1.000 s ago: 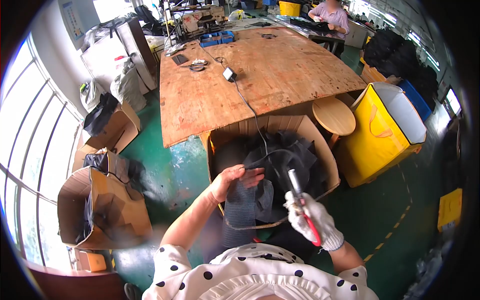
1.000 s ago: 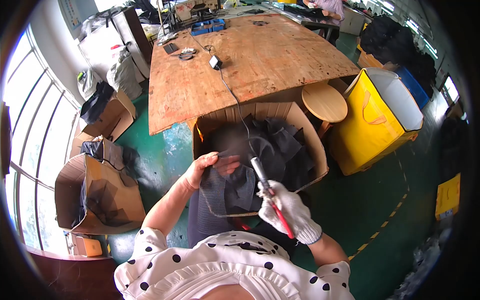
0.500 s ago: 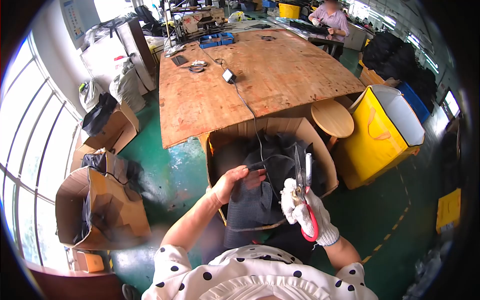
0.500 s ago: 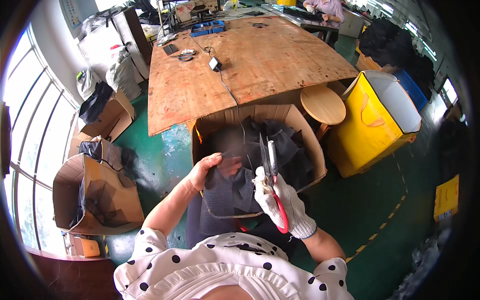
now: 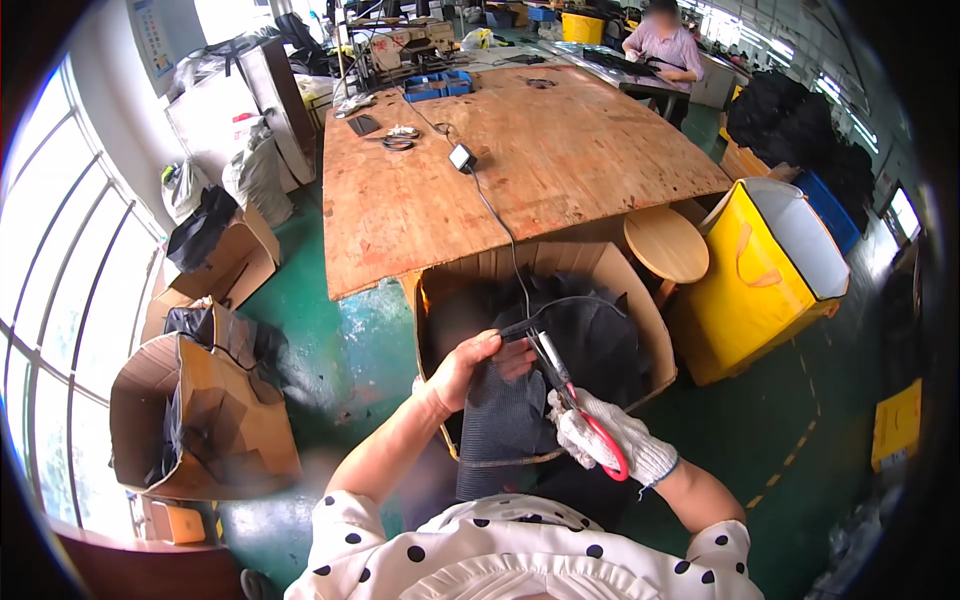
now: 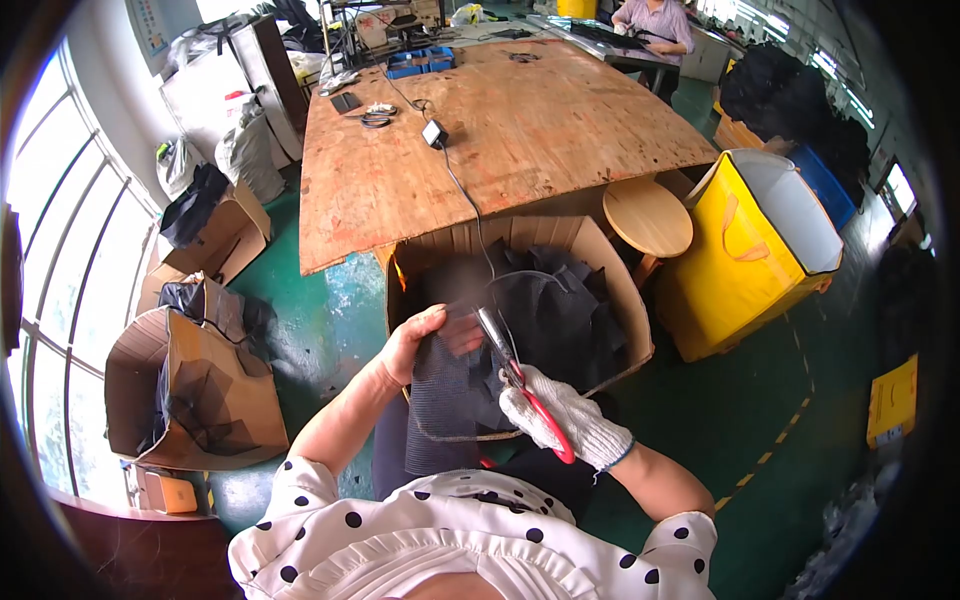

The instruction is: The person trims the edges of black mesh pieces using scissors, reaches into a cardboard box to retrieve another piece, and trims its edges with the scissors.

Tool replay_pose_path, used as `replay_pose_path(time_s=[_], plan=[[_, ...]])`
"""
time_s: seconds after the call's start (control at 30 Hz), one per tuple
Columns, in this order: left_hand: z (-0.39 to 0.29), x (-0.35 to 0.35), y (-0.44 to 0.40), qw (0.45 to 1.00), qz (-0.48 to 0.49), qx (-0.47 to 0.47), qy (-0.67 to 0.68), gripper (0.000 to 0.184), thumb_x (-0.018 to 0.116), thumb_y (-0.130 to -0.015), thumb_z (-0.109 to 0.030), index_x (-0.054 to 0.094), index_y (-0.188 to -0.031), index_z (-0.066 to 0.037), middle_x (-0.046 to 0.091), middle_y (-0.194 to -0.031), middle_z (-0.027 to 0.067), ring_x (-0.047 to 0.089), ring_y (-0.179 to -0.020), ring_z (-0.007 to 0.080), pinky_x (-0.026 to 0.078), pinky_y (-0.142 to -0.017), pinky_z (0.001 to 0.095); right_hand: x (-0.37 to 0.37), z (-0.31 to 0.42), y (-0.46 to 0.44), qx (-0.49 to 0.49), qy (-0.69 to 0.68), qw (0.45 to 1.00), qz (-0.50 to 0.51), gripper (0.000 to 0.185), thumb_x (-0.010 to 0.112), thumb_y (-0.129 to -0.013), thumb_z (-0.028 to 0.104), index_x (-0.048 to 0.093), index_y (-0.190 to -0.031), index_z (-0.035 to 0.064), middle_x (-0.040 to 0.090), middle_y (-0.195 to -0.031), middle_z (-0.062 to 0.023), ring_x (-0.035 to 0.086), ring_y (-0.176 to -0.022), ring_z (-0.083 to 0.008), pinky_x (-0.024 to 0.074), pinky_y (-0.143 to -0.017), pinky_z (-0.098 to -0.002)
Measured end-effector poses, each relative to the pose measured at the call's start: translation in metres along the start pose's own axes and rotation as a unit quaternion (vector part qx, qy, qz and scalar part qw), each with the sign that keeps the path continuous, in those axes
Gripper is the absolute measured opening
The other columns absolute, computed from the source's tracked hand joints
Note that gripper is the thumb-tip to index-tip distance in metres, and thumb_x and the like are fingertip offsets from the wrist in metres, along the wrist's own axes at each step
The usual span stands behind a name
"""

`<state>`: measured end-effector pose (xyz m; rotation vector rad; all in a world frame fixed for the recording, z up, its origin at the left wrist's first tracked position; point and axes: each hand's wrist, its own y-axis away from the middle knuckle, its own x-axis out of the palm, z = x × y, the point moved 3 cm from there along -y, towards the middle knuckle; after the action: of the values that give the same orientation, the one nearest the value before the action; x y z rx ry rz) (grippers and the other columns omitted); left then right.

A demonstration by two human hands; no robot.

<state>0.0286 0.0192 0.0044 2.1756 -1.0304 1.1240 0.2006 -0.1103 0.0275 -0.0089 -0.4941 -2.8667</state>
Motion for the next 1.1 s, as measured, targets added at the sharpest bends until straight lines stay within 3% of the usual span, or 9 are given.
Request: replay_pose_path(time_s=[0.07, 0.17, 0.27, 0.37, 0.57, 0.77, 0.93, 1.03, 1.1], plan=[[-0.001, 0.001, 0.0, 1.0, 0.005, 0.013, -0.018, 0.034, 0.056, -0.088, -0.021, 0.05, -0.112, 0.003, 0.054, -0.12, 0.018, 0.053, -0.113, 0.0307, 0.041, -0.1, 0.0423, 0.005, 0.002, 0.004, 0.184, -0.243, 0.949, 0.077, 0.025, 0.047, -0.093, 0.04, 0.047, -0.096, 0.0154, 0.046, -0.064, 0.0021, 0.044, -0.045, -0.008, 0.0396, -0.039, -0.0215], [0.0, -0.001, -0.001, 0.999, 0.005, 0.015, -0.042, 0.034, 0.057, -0.088, -0.022, 0.052, -0.11, 0.003, 0.057, -0.117, 0.0158, 0.055, -0.109, 0.0289, 0.042, -0.099, 0.0416, 0.002, -0.002, 0.003, 0.089, -0.067, 0.992, 0.054, 0.022, 0.051, -0.091, 0.037, 0.047, -0.098, 0.0167, 0.047, -0.065, 0.001, 0.045, -0.046, -0.009, 0.0402, -0.039, -0.0218], [0.001, 0.005, 0.0, 0.999, -0.002, 0.011, -0.052, 0.033, 0.057, -0.088, -0.023, 0.053, -0.11, 0.003, 0.057, -0.116, 0.0156, 0.056, -0.109, 0.0278, 0.042, -0.099, 0.0405, 0.005, -0.003, -0.002, 0.146, -0.231, 0.96, 0.065, 0.021, 0.052, -0.09, 0.032, 0.047, -0.101, 0.0159, 0.048, -0.067, 0.0, 0.046, -0.047, -0.0097, 0.0399, -0.039, -0.0216], [0.001, 0.012, 0.002, 0.997, -0.011, -0.001, -0.081, 0.032, 0.057, -0.089, -0.023, 0.054, -0.109, 0.002, 0.058, -0.114, 0.0149, 0.057, -0.107, 0.0247, 0.043, -0.097, 0.0373, 0.006, -0.002, -0.007, 0.15, -0.271, 0.948, 0.074, 0.019, 0.052, -0.09, 0.028, 0.046, -0.102, 0.0142, 0.048, -0.067, -0.0006, 0.046, -0.047, -0.0105, 0.0392, -0.038, -0.0225], [0.01, 0.003, -0.005, 0.992, 0.01, -0.015, -0.127, 0.041, 0.06, -0.086, -0.026, 0.053, -0.114, 0.003, 0.06, -0.111, 0.0144, 0.058, -0.103, 0.0241, 0.043, -0.095, 0.0366, 0.011, 0.012, -0.008, 0.074, -0.124, 0.989, 0.031, 0.021, 0.048, -0.094, 0.031, 0.044, -0.099, 0.0108, 0.047, -0.066, -0.0016, 0.045, -0.045, -0.0115, 0.0376, -0.037, -0.0242], [0.012, 0.007, -0.007, 0.991, 0.013, -0.012, -0.135, 0.042, 0.06, -0.086, -0.028, 0.054, -0.113, 0.003, 0.061, -0.109, 0.0139, 0.058, -0.101, 0.023, 0.044, -0.093, 0.0357, 0.009, 0.009, -0.012, 0.081, -0.212, 0.973, 0.029, 0.029, 0.048, -0.093, 0.039, 0.045, -0.095, 0.0098, 0.047, -0.062, -0.0017, 0.045, -0.042, -0.0114, 0.0376, -0.035, -0.0252], [0.005, 0.007, -0.016, 0.992, -0.004, -0.003, -0.127, 0.033, 0.055, -0.089, -0.023, 0.054, -0.111, 0.002, 0.06, -0.11, 0.0144, 0.057, -0.104, 0.0237, 0.043, -0.094, 0.036, 0.004, 0.012, -0.017, 0.046, -0.148, 0.988, -0.026, 0.026, 0.048, -0.093, 0.038, 0.05, -0.093, 0.0127, 0.047, -0.058, 0.0021, 0.043, -0.037, -0.0089, 0.0364, -0.031, -0.0232], [0.002, 0.008, -0.023, 0.993, -0.004, 0.011, -0.12, 0.027, 0.049, -0.092, -0.018, 0.053, -0.111, 0.002, 0.058, -0.117, 0.0143, 0.055, -0.109, 0.0238, 0.043, -0.095, 0.0353, -0.007, 0.015, -0.025, 0.026, -0.237, 0.971, -0.034, 0.028, 0.051, -0.091, 0.036, 0.049, -0.092, 0.0087, 0.045, -0.052, -0.0005, 0.042, -0.033, -0.0122, 0.036, -0.031, -0.0256], [-0.001, 0.012, -0.023, 0.991, -0.008, 0.024, -0.13, 0.03, 0.048, -0.093, -0.018, 0.05, -0.117, 0.0, 0.053, -0.126, 0.0101, 0.054, -0.111, 0.0225, 0.043, -0.093, 0.0331, -0.021, 0.006, -0.038, -0.003, -0.395, 0.918, 0.007, 0.028, 0.051, -0.091, 0.037, 0.049, -0.092, 0.0093, 0.047, -0.054, -0.0006, 0.044, -0.035, -0.0119, 0.0364, -0.031, -0.0255]])
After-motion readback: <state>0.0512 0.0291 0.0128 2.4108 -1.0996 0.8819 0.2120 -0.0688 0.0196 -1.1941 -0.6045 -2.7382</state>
